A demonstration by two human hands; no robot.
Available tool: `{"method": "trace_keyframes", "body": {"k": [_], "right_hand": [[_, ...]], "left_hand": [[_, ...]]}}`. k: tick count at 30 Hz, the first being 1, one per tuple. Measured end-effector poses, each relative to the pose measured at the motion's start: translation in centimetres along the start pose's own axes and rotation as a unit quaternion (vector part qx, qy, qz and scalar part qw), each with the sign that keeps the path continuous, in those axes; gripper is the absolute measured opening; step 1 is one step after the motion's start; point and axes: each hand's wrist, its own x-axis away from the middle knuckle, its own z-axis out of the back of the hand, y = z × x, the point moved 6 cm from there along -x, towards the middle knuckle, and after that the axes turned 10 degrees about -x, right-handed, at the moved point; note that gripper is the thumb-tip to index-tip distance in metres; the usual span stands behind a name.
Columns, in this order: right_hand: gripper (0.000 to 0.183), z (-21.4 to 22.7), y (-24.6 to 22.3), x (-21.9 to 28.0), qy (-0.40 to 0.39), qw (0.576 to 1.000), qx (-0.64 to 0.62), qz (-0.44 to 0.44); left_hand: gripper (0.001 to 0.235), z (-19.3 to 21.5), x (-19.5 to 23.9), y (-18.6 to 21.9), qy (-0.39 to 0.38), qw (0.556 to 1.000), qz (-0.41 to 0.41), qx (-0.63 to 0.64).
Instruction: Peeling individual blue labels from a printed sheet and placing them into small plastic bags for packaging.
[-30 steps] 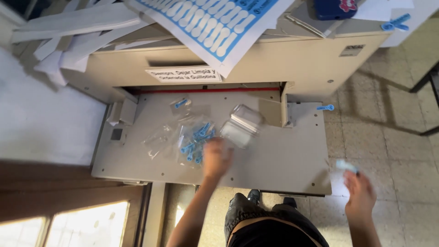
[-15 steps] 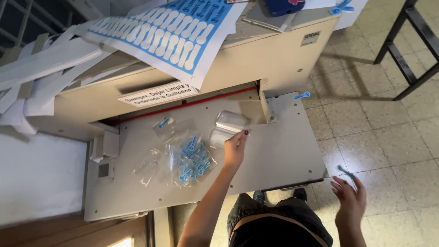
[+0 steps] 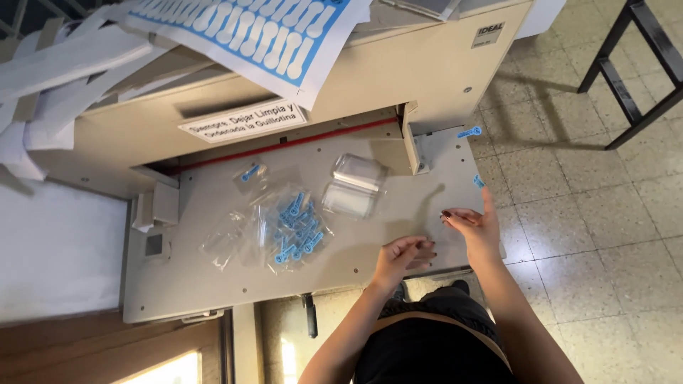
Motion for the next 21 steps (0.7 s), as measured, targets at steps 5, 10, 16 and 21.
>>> {"method": "trace_keyframes", "body": {"k": [5, 10, 16, 21], "right_hand": [[0.098, 0.6, -0.8, 0.2, 0.028, 0.998, 0.054, 0.007], [0.091, 0.5, -3.7, -0.2, -0.004, 0.997, 0.071, 0.021], [0.096, 0.1, -6.1, -1.7, -0.044, 0.996, 0.083, 0.007], [0.097, 1.0, -6.5, -3.0, -0.082, 0.992, 0.097, 0.005]], "left_hand": [[0.027, -0.9, 0.6, -4.9, -0.063, 0.995, 0.056, -0.053], [0.021, -2.5, 0.0, -6.8, -0.045, 0.997, 0.063, -0.025], [0.018, -3.9, 0.3, -5.3, 0.014, 0.990, 0.042, -0.137], [0.023, -6.6, 1.4, -2.2, 0.037, 0.984, 0.008, -0.176]]}}
